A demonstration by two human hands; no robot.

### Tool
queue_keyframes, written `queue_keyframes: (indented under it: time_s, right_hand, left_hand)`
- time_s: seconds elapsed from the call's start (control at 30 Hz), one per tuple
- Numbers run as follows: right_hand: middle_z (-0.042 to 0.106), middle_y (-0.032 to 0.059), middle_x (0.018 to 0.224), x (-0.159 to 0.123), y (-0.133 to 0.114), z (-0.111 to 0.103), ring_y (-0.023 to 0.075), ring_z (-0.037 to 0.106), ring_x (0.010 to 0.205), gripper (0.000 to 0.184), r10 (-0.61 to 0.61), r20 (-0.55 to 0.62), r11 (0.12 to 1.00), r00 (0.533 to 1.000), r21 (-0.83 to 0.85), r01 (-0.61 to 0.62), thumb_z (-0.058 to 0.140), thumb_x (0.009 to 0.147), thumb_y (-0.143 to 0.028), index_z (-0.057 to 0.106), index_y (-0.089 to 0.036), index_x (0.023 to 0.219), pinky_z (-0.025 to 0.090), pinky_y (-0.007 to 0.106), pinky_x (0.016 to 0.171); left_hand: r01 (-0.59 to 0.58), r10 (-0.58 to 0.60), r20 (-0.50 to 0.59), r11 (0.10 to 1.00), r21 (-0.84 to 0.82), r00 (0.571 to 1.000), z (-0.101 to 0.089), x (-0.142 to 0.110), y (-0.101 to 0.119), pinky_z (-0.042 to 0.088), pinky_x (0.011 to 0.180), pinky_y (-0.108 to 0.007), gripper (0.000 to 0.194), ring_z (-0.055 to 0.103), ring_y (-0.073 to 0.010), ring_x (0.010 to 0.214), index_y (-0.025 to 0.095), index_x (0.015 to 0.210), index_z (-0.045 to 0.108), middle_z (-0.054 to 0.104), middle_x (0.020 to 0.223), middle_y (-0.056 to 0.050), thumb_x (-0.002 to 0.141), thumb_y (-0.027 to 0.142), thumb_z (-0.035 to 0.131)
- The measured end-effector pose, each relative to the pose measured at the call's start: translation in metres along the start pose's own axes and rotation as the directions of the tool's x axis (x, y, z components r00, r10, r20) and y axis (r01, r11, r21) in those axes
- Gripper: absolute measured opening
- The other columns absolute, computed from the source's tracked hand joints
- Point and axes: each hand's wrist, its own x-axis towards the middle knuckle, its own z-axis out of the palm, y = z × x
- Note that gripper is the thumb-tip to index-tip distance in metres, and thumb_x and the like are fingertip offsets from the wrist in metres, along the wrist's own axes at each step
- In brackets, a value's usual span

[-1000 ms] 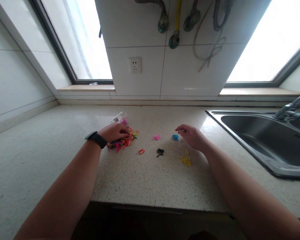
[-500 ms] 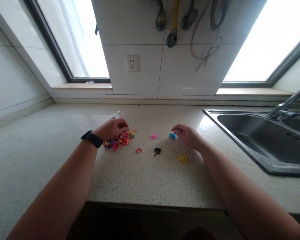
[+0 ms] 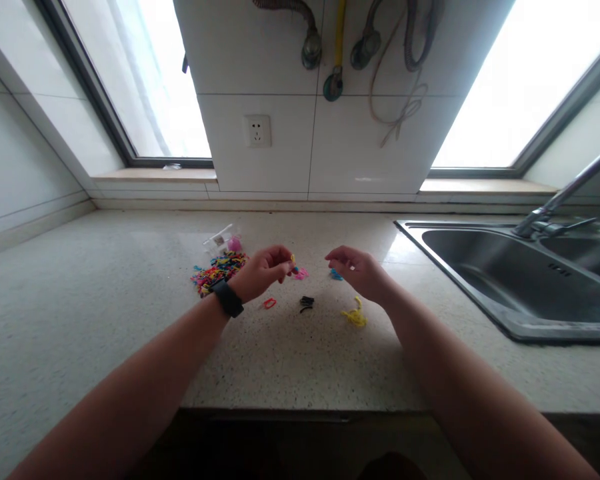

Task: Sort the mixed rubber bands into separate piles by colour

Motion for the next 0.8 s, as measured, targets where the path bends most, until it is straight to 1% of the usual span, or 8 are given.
queue_keyframes:
  time_s: [0.07,0.13,0.2,0.27,0.37,0.5,0.67,0.8]
  right_hand:
    - [0.067,0.0020,0.077,-0.002,-0.011,0.006,0.0131,0.054,0.064,0.014,-0.039,0.008,0.998,0.999,0.039,0.038,0.064,0.088,-0.031,0.070,-0.021,0.095,0.045,0.028,0.060]
    - [0.065,0.0005,0.075,-0.004,-0.020,0.012,0.0127,0.054,0.065,0.014,-0.084,0.028,0.991,0.996,0.105,0.081,0.065,0.089,-0.032,0.069,-0.021,0.096,0.046,0.028,0.062]
    - [0.064,-0.0006,0.073,-0.005,-0.028,0.017,0.0122,0.053,0.065,0.016,-0.108,0.026,0.984,0.994,0.143,0.104,0.069,0.087,-0.034,0.069,-0.021,0.096,0.046,0.028,0.061]
    - [0.064,-0.0009,0.074,-0.007,-0.034,0.021,0.0119,0.054,0.065,0.017,-0.117,0.013,0.978,0.993,0.175,0.113,0.072,0.086,-0.034,0.069,-0.021,0.096,0.045,0.027,0.060]
    - [0.063,-0.0015,0.073,-0.008,-0.041,0.024,0.0116,0.053,0.063,0.015,-0.132,-0.004,0.971,0.991,0.200,0.130,0.073,0.086,-0.036,0.069,-0.023,0.093,0.044,0.027,0.059]
    - [0.061,-0.0020,0.071,-0.010,-0.046,0.024,0.0109,0.050,0.061,0.012,-0.142,-0.053,0.975,0.988,0.163,0.149,0.070,0.089,-0.034,0.068,-0.022,0.088,0.042,0.028,0.057]
    - [0.059,-0.0027,0.068,-0.011,-0.048,0.020,0.0113,0.049,0.061,0.008,-0.095,-0.077,0.976,0.992,0.189,0.108,0.067,0.088,-0.030,0.066,-0.023,0.085,0.042,0.029,0.058]
    - [0.059,-0.0013,0.069,-0.010,-0.050,0.011,0.0120,0.051,0.060,0.012,0.018,-0.138,0.955,0.990,0.296,0.024,0.068,0.085,-0.035,0.064,-0.023,0.085,0.044,0.030,0.055]
  left_hand:
    - [-0.033,0.030,-0.033,0.996,-0.082,0.999,0.010,0.001,0.002,0.045,0.065,-0.025,0.012,0.055,-0.0102,0.066,0.016,0.086,0.059,0.062,0.077,-0.001,0.085,0.026,0.066]
    - [-0.057,0.045,-0.070,0.982,-0.179,0.997,0.016,0.001,0.005,0.047,0.070,-0.027,0.013,0.058,-0.0118,0.071,0.017,0.087,0.059,0.064,0.079,-0.002,0.085,0.026,0.067]
    - [-0.058,0.042,-0.073,0.968,-0.244,0.996,0.019,0.001,0.007,0.048,0.072,-0.029,0.013,0.060,-0.0128,0.074,0.017,0.088,0.059,0.065,0.080,-0.002,0.085,0.026,0.068]
    - [-0.049,0.039,-0.047,0.967,-0.248,0.998,0.021,0.000,0.007,0.048,0.074,-0.029,0.013,0.060,-0.0129,0.073,0.017,0.088,0.060,0.064,0.080,-0.002,0.086,0.026,0.069]
    - [-0.036,0.038,0.006,0.977,-0.208,0.999,0.023,0.000,0.008,0.047,0.073,-0.029,0.013,0.058,-0.0128,0.073,0.017,0.087,0.061,0.062,0.078,-0.001,0.086,0.027,0.069]
    - [-0.038,0.042,0.018,0.981,-0.190,0.999,0.026,-0.002,0.012,0.046,0.072,-0.028,0.012,0.057,-0.0122,0.072,0.017,0.087,0.062,0.061,0.077,-0.001,0.087,0.027,0.069]
    - [-0.050,0.044,-0.027,0.963,-0.264,0.999,0.030,-0.004,0.021,0.048,0.072,-0.028,0.010,0.059,-0.0121,0.074,0.018,0.087,0.061,0.063,0.080,-0.001,0.086,0.024,0.068]
    - [-0.070,0.043,-0.093,0.948,-0.310,0.995,0.028,-0.006,0.024,0.049,0.070,-0.027,0.007,0.059,-0.0118,0.073,0.019,0.087,0.058,0.061,0.080,0.000,0.086,0.021,0.065]
